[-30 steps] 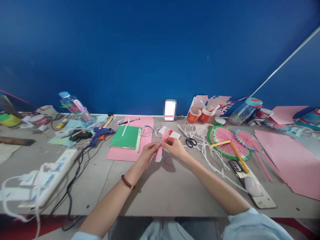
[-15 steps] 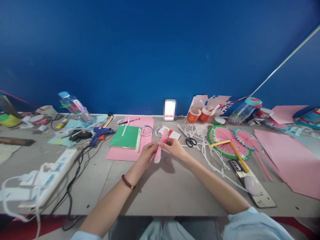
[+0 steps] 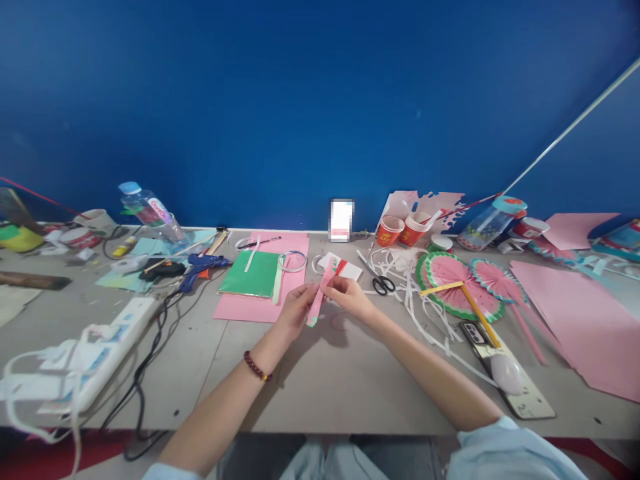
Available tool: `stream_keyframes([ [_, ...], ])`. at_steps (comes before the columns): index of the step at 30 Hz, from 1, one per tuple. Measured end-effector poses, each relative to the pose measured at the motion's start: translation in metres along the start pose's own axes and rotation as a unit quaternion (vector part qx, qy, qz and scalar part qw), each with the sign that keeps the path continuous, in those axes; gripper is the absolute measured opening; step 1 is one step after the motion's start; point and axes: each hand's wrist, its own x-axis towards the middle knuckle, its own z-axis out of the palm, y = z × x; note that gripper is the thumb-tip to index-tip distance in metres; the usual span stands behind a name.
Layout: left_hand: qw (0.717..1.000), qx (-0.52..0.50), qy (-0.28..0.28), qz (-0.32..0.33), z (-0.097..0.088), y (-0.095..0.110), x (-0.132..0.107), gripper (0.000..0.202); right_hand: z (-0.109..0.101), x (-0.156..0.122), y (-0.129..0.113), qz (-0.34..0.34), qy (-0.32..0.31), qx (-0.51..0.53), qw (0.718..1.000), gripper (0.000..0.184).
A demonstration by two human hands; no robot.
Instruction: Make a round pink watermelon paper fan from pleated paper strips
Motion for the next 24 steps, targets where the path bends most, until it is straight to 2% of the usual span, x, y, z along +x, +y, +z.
stream_keyframes([
  [7, 1.0, -0.009, -0.02, 0.017, -0.003, -0.003, 0.003, 0.03, 0.0, 0.002, 0.005, 0.002, 0.032, -0.028, 0.999, 0.026],
  [13, 1.0, -0.003, 0.004, 0.001, -0.005, -0.004, 0.004, 0.025, -0.001, 0.001, 0.005, -0.006, 0.02, -0.054, 0.998, 0.029],
  [16, 1.0, -0.016, -0.006, -0.005, -0.004, -0.002, 0.002, 0.025, -0.005, 0.001, 0.001, -0.002, -0.014, -0.048, 0.999, 0.031],
  [22, 0.998, -0.054, -0.026, -0.003, -0.004, 0.004, 0.0, 0.023, -0.025, 0.003, -0.005, 0.034, -0.153, -0.012, 0.988, 0.027],
  [24, 0.998, -0.052, -0.025, -0.009, -0.005, 0.004, 0.0, 0.023, -0.034, 0.005, -0.004, 0.039, -0.178, 0.01, 0.983, 0.025],
])
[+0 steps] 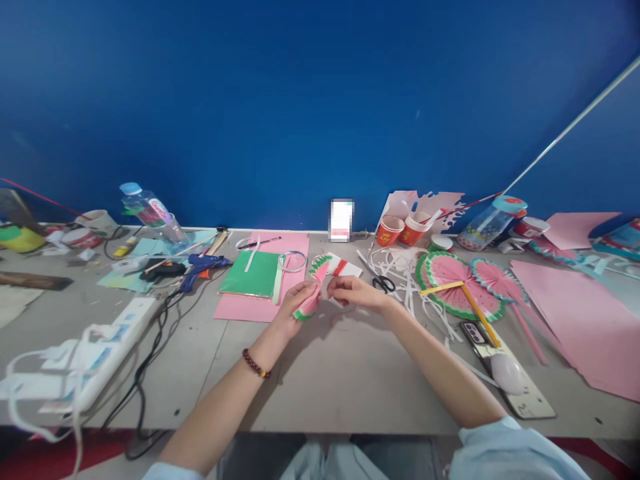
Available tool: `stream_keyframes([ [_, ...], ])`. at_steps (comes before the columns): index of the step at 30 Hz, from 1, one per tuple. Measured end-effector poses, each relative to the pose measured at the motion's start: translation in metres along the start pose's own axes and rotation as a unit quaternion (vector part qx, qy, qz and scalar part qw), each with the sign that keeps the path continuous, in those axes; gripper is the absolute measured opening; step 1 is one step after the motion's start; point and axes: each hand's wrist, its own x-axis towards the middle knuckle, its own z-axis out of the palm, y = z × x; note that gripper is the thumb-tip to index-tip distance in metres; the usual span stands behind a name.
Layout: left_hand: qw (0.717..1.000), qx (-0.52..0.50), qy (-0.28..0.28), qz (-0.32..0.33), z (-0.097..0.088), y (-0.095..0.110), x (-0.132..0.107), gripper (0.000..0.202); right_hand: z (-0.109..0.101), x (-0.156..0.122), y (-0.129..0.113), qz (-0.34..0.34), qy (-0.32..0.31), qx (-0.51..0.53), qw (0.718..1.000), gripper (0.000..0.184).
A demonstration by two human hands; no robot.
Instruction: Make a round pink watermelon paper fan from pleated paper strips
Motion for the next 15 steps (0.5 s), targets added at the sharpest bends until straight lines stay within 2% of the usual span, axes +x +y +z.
stream_keyframes([
  [5, 0.999, 0.047, -0.018, -0.02, -0.002, -0.002, -0.001, 0.023, -0.016, -0.003, 0.002, 0.017, -0.018, 0.017, 1.0, 0.026],
  [12, 0.969, 0.191, -0.157, -0.018, 0.005, 0.0, -0.011, 0.02, -0.021, -0.008, -0.005, 0.038, -0.001, -0.052, 0.998, 0.024],
  [15, 0.954, 0.237, -0.183, -0.016, 0.008, 0.001, -0.014, 0.021, -0.023, -0.009, -0.008, 0.041, 0.022, -0.08, 0.996, 0.024],
])
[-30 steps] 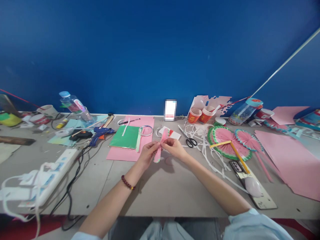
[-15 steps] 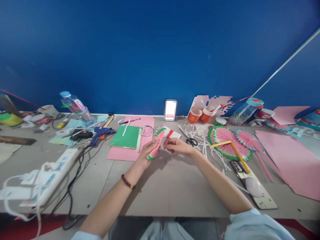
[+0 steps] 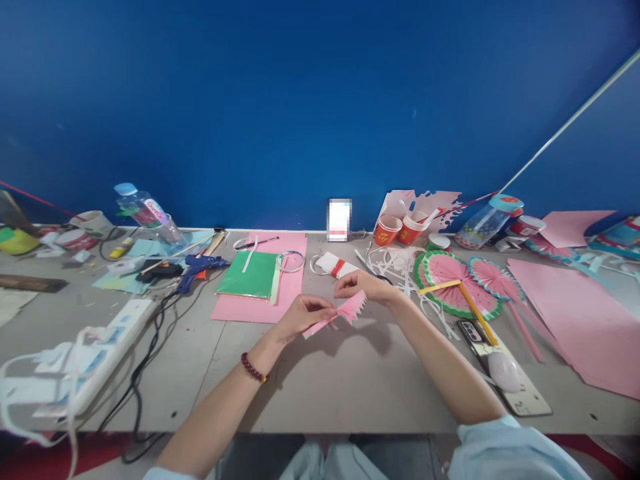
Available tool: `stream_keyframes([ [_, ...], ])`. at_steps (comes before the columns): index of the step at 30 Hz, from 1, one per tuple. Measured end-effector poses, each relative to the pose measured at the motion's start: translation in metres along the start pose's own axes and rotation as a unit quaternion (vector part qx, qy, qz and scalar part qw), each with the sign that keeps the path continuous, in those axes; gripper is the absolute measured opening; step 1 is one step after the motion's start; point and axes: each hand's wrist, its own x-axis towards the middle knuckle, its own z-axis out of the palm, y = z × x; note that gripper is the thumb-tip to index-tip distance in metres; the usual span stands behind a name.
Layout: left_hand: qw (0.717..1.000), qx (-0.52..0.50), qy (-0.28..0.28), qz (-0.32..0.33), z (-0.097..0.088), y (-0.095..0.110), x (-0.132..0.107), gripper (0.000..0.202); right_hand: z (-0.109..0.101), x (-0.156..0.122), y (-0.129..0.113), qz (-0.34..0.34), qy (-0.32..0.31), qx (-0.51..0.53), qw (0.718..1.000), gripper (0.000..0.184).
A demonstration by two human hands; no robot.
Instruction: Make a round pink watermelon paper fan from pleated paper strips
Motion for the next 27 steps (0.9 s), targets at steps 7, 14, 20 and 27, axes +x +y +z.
stream_keyframes([
  [7, 0.997, 0.065, 0.039, 0.002, 0.005, -0.003, 0.002, 0.019, -0.008, -0.007, -0.009, 0.004, -0.009, -0.093, 0.996, 0.025],
  [14, 0.98, 0.142, 0.136, 0.037, 0.01, -0.009, 0.003, 0.018, 0.019, -0.024, -0.034, -0.024, 0.131, -0.316, 0.939, 0.016],
  [20, 0.972, 0.137, 0.172, 0.086, 0.008, -0.015, 0.003, 0.02, 0.041, -0.039, -0.049, 0.005, 0.147, -0.408, 0.901, 0.023],
  [27, 0.961, 0.134, 0.228, 0.082, 0.004, -0.016, 0.005, 0.016, 0.05, -0.047, -0.055, -0.003, 0.143, -0.472, 0.87, 0.026],
])
